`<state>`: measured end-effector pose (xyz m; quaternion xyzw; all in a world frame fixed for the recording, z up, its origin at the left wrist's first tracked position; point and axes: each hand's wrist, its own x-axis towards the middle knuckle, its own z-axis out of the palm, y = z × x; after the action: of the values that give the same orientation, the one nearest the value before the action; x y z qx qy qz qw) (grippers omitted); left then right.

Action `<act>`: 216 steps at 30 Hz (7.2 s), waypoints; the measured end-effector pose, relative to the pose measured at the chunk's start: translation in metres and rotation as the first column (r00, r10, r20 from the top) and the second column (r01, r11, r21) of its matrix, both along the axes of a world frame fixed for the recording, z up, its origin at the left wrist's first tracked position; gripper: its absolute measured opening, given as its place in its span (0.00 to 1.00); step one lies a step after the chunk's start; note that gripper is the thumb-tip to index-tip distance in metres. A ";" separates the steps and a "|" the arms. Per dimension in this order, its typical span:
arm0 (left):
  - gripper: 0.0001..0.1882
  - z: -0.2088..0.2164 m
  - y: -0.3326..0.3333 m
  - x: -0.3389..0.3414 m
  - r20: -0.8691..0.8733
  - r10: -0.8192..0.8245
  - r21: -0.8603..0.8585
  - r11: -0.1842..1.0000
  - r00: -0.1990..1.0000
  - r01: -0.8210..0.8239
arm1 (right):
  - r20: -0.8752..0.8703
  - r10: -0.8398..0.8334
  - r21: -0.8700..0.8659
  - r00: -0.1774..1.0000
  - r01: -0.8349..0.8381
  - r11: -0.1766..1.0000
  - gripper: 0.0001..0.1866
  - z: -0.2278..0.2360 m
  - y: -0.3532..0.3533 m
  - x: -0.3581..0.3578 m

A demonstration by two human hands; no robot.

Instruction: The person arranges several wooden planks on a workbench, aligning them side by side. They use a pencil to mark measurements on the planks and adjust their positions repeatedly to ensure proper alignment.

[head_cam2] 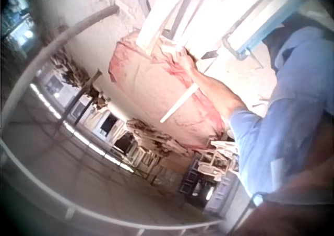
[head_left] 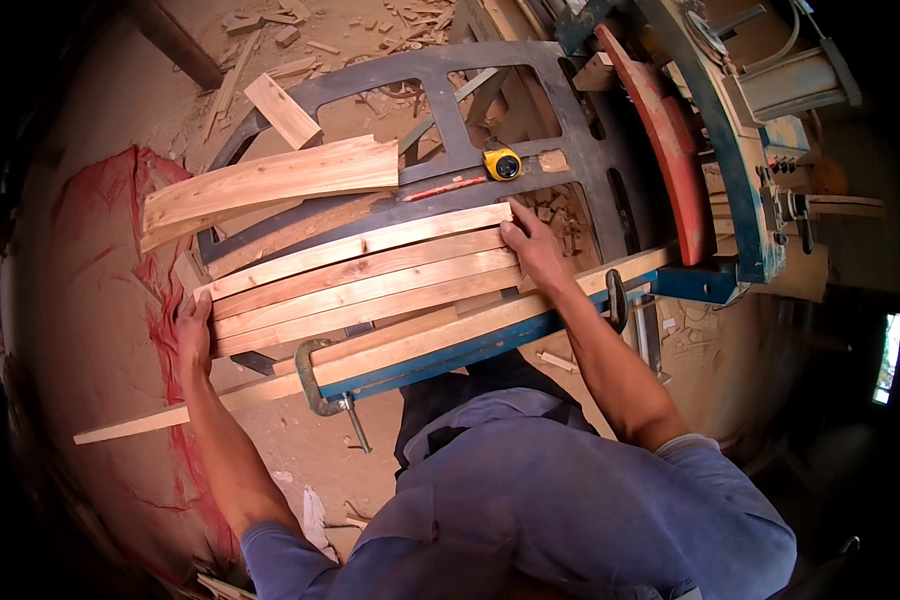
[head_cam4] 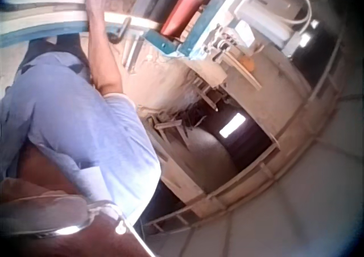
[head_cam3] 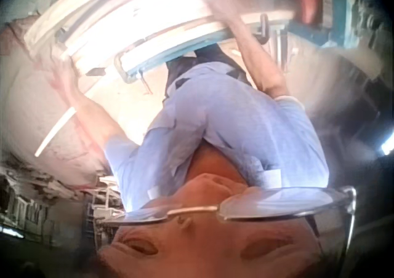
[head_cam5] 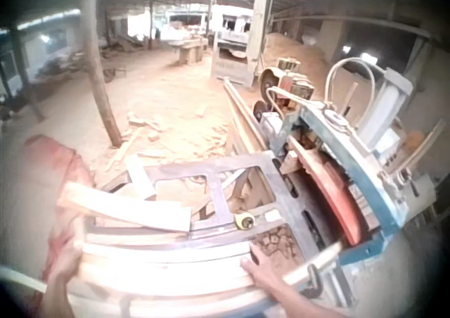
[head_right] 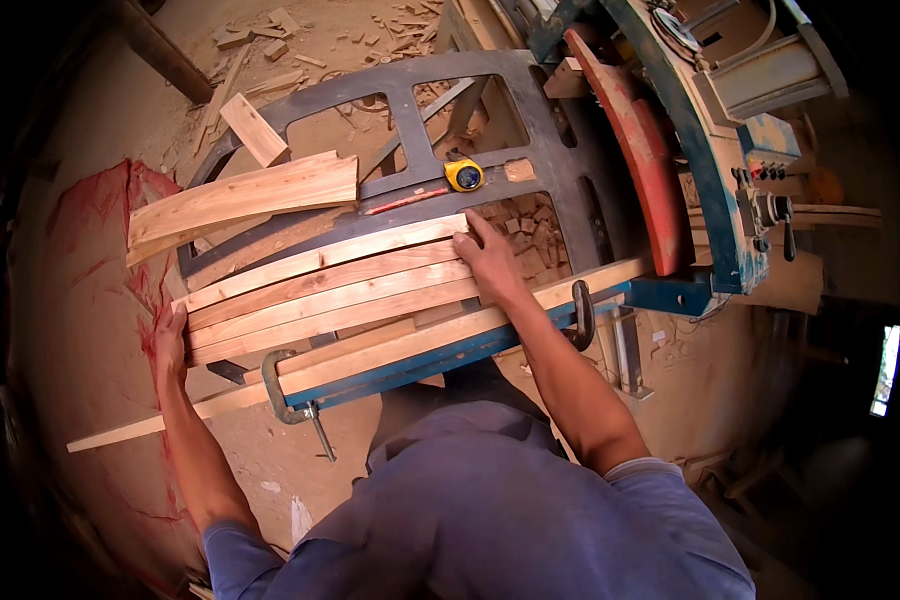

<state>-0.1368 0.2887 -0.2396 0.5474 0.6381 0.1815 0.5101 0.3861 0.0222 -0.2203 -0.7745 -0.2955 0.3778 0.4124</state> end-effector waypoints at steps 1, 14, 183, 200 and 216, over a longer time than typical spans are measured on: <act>0.31 0.000 -0.003 -0.001 0.024 -0.004 -0.007 1.000 1.000 0.004 | 0.000 -0.018 0.065 1.000 0.018 0.998 0.36 -0.005 -0.010 -0.011; 0.26 -0.009 -0.044 -0.009 0.438 0.298 -0.113 0.954 0.848 -0.277 | -0.135 -0.281 0.291 0.950 0.309 0.905 0.31 -0.029 0.005 -0.029; 0.44 0.032 -0.096 0.043 -0.238 0.486 0.063 0.872 0.841 -0.486 | -0.087 -0.135 0.199 0.987 0.150 0.968 0.43 -0.003 -0.071 -0.027; 0.47 0.019 -0.110 0.034 -0.061 0.506 0.076 0.862 0.860 -0.502 | 0.030 -0.074 0.251 0.997 0.064 0.966 0.42 -0.008 -0.072 -0.024; 0.40 0.040 -0.097 0.051 -0.455 0.182 0.185 0.977 0.871 -0.107 | 0.013 -0.041 0.283 0.999 0.035 0.958 0.45 -0.008 -0.069 -0.019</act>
<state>-0.0860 0.1913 -0.1993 0.5633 0.7658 0.1300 0.2815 0.3670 -0.0472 -0.2284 -0.7166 -0.3355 0.3164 0.5233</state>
